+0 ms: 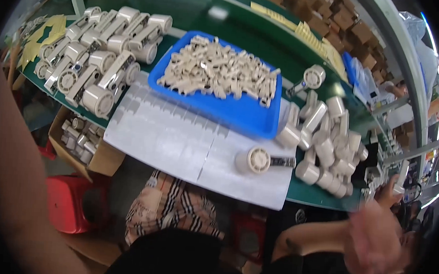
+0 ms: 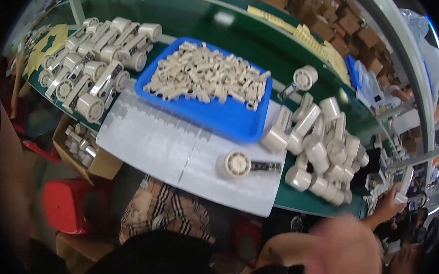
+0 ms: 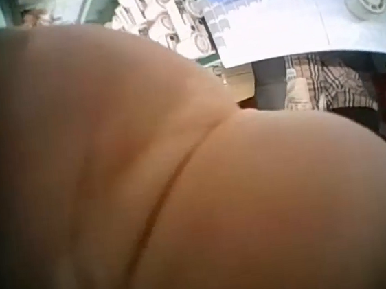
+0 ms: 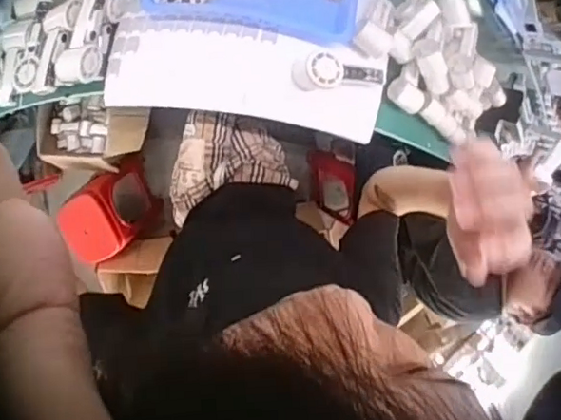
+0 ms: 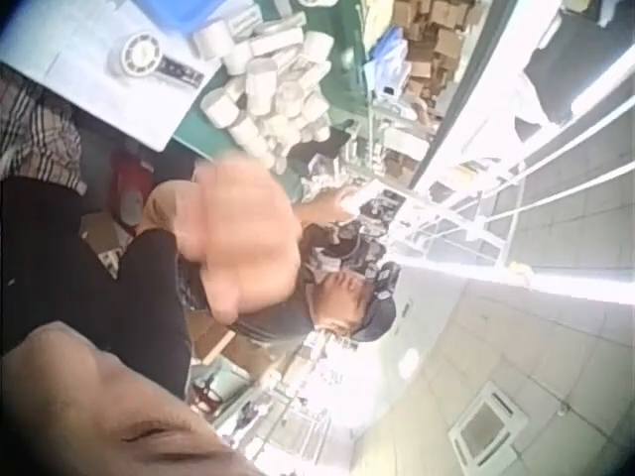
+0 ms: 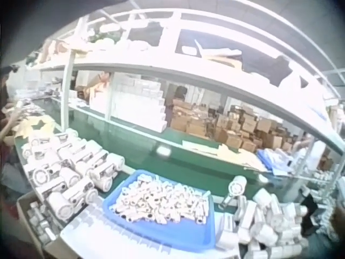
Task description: The person assembles portable fans by attaching components to the fan bodies, peeling stickers from a sheet to apply onto the fan bases, and stacking the fans on the table.
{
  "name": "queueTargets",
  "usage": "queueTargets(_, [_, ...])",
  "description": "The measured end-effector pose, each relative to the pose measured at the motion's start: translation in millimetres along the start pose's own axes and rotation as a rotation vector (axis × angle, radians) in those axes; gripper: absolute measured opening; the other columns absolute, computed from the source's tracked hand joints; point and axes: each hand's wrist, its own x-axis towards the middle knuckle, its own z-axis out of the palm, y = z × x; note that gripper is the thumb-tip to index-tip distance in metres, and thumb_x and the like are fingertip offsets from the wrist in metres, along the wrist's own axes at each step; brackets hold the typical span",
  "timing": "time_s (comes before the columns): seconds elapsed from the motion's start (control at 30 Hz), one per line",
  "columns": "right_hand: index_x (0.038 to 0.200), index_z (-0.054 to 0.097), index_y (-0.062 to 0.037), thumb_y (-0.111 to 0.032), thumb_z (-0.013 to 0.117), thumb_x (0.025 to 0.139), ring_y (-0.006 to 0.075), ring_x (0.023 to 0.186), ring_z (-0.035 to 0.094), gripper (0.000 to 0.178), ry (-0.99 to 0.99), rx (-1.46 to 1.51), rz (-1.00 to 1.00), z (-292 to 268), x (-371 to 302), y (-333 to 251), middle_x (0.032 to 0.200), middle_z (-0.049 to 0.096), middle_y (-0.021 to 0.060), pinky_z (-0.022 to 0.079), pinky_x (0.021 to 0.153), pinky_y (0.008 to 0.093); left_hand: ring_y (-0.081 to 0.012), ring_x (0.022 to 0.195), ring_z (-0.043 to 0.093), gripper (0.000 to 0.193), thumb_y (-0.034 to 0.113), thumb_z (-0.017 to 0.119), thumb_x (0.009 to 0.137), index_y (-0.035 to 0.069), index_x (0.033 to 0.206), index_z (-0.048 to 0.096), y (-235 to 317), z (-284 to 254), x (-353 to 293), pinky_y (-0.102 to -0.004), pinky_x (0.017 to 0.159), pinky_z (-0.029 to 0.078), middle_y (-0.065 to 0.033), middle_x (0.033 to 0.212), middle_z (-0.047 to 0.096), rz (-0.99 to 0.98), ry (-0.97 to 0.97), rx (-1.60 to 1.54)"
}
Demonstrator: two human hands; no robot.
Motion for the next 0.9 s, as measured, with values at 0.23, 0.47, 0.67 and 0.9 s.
queueTargets(0.23, [0.111, 0.062, -0.0043, -0.006, 0.071, 0.072, 0.0322, 0.109, 0.054, 0.040, -0.293, -0.799, 0.629, 39, -31, 61, 0.112, 0.058, 0.0139, 0.045, 0.091, 0.0368, -0.0267, 0.111, 0.057, 0.038, 0.010, 0.062, 0.086, -0.006, 0.120, 0.054, 28, -17, 18, -0.0399, 0.088, 0.049, -0.0137, 0.122, 0.057, 0.022, -0.116, 0.000])
queueTargets(0.47, [0.116, 0.061, -0.0075, -0.005, 0.070, 0.074, 0.0317, 0.094, 0.055, 0.043, -0.232, -0.869, 0.674, 58, -51, 78, 0.102, 0.059, 0.0128, 0.045, 0.082, 0.0393, -0.0272, 0.091, 0.064, 0.037, 0.015, 0.066, 0.079, 0.004, 0.114, 0.059, 52, 1, 9, -0.0389, 0.077, 0.053, -0.0091, 0.110, 0.063, 0.479, 0.314, -0.194])
queueTargets(0.67, [0.113, 0.062, -0.0064, -0.011, 0.073, 0.074, 0.0299, 0.091, 0.055, 0.041, -0.207, -0.824, 0.568, 98, -29, 100, 0.099, 0.059, 0.0112, 0.045, 0.079, 0.0391, -0.0314, 0.095, 0.061, 0.038, 0.024, 0.060, 0.092, 0.013, 0.127, 0.052, 35, -37, -84, -0.0392, 0.084, 0.051, -0.0132, 0.114, 0.061, 0.487, 0.251, -0.200])
queueTargets(0.9, [0.108, 0.063, -0.0063, -0.013, 0.071, 0.078, 0.0302, 0.089, 0.057, 0.031, -0.200, -0.709, 0.488, 88, 13, 96, 0.096, 0.059, 0.0100, 0.047, 0.075, 0.0397, -0.0279, 0.090, 0.064, 0.013, 0.011, 0.058, 0.080, 0.001, 0.087, 0.064, 27, -20, -78, -0.0358, 0.076, 0.052, -0.0169, 0.095, 0.065, 0.689, 0.318, -0.252])
